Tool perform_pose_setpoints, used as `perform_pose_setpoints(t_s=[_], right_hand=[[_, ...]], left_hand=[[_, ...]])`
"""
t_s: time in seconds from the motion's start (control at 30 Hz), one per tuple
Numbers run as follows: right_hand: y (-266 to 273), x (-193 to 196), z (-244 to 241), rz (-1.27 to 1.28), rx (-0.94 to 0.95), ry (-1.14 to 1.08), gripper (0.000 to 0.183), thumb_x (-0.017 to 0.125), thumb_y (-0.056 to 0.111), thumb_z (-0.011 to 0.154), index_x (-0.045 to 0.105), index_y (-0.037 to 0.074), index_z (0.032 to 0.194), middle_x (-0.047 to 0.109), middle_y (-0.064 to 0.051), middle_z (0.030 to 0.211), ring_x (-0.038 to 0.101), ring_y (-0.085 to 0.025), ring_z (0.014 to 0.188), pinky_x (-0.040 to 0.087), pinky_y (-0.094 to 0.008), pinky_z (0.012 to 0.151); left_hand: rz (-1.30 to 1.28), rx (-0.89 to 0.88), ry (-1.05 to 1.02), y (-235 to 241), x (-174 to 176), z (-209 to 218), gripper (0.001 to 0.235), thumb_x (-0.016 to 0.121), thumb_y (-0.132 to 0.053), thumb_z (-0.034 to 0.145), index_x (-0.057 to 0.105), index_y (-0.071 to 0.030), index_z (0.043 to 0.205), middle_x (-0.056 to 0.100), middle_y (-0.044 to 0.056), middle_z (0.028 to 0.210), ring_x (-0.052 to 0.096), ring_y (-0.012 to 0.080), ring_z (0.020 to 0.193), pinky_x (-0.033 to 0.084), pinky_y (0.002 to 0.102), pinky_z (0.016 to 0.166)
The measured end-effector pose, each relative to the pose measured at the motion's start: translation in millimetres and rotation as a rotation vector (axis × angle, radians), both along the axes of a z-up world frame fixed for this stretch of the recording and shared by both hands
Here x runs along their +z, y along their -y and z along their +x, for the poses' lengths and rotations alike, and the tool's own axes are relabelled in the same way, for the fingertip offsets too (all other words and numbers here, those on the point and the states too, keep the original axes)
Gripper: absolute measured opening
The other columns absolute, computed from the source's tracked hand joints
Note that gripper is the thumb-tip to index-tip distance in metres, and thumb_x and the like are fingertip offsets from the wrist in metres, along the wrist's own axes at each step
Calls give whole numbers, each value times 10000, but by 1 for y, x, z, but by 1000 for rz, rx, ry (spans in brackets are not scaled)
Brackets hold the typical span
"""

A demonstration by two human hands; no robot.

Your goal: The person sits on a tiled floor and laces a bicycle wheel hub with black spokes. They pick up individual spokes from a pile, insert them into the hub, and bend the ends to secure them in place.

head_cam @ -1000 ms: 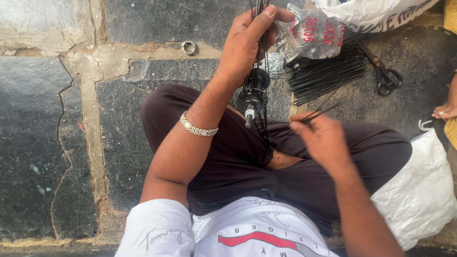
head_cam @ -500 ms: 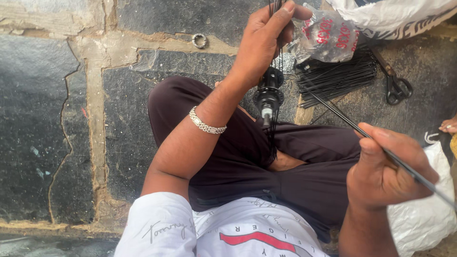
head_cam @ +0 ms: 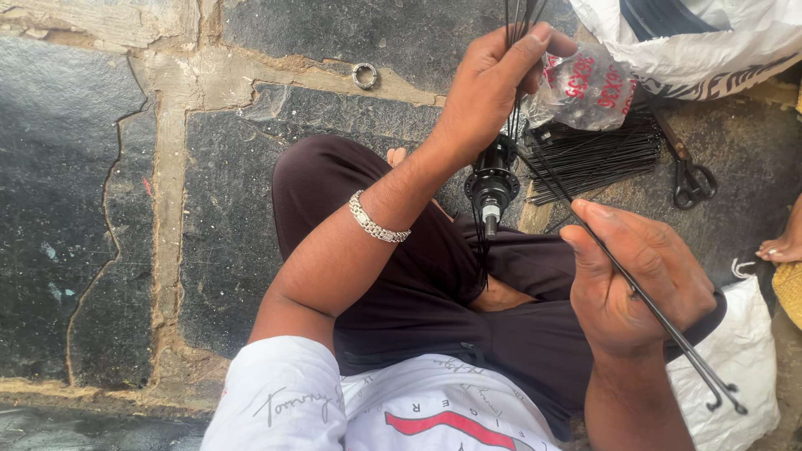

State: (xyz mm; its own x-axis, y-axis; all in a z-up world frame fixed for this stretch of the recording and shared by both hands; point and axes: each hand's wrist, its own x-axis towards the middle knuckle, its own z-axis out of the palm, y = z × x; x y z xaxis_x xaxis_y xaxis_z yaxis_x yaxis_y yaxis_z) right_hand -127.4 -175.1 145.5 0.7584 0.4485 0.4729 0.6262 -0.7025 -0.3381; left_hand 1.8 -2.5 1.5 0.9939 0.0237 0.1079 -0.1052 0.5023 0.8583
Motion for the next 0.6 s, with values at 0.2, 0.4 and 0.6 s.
perform_pose_setpoints(t_s=[0.2, 0.4, 0.6], right_hand=[[-7, 2, 3, -41, 16, -1, 216, 800, 194, 1105, 682, 56, 1222, 769, -93, 1066, 776, -233, 989, 631, -301, 837], [-10, 4, 3, -78, 31, 30, 233, 799, 207, 1084, 677, 57, 1215, 765, -100, 1055, 771, -236, 971, 632, -298, 813], [-8, 3, 3, -78, 26, 32, 214, 797, 202, 1098, 682, 70, 1222, 769, -90, 1060, 774, -224, 979, 630, -289, 816]], left_hand=[[5, 14, 10, 1, 0, 1, 430, 527, -378, 1116, 775, -27, 1126, 559, -34, 766, 511, 63, 738, 447, 242, 698], [20, 15, -2, 2, 0, 1, 445, 529, -395, 1097, 776, -25, 1115, 546, -34, 738, 496, 59, 708, 428, 238, 668], [17, 18, 11, 4, -1, 2, 453, 532, -399, 1091, 781, -21, 1098, 593, -22, 771, 531, 67, 747, 462, 242, 703]])
